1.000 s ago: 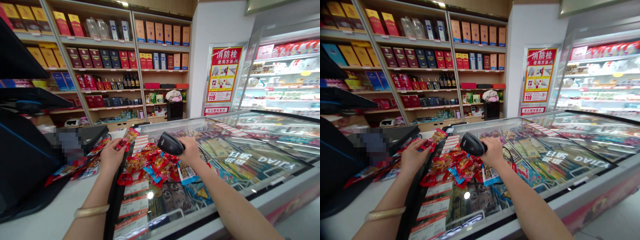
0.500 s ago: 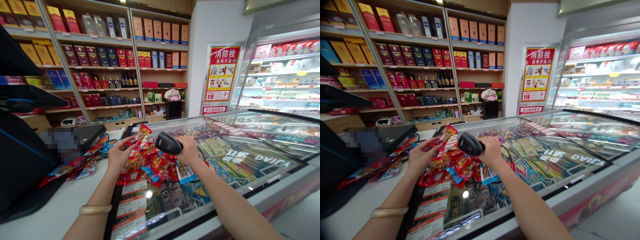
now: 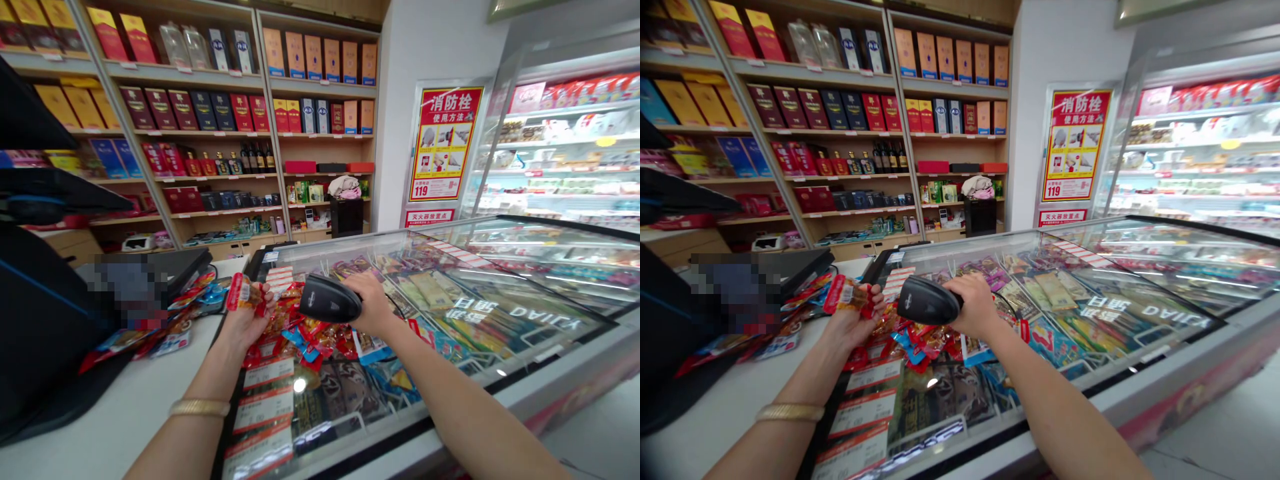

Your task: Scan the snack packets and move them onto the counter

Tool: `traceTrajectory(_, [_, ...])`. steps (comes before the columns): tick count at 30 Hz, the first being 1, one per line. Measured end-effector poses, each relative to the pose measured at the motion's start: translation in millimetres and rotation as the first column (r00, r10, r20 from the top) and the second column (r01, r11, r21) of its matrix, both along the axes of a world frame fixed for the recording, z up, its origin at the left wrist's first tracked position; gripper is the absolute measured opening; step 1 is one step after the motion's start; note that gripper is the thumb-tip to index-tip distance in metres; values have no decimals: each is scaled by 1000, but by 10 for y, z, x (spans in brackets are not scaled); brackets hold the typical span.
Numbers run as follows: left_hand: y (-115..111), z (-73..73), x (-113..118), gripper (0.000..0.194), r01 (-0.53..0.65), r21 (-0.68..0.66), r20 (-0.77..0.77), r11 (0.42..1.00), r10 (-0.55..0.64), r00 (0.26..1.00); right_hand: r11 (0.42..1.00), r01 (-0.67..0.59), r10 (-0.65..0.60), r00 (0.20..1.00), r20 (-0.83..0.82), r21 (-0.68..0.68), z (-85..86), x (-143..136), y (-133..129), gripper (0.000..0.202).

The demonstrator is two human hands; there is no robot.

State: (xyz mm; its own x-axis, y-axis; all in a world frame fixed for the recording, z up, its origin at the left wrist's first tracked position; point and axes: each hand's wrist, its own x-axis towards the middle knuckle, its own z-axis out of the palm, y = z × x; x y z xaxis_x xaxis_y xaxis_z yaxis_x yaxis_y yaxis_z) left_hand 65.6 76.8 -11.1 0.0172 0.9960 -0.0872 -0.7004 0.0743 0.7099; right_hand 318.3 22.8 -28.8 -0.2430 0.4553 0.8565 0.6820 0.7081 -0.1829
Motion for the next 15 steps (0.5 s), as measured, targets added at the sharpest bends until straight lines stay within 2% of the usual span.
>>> traceTrajectory(6, [7,-45,10,22,3,46,-81,999,1,997,997,5,-2,999,36,-75,33,-34,-43,28])
traceTrajectory(11, [16,-46,17,21,-1,71,-115,997,9,993,998,21,-18,999,41,-60,34,-24,-41,32])
traceTrajectory(15, [45,-94,36,11,-142,84,-223,986,158,962,994,96,-96,995,11,-54,26,12,-26,30])
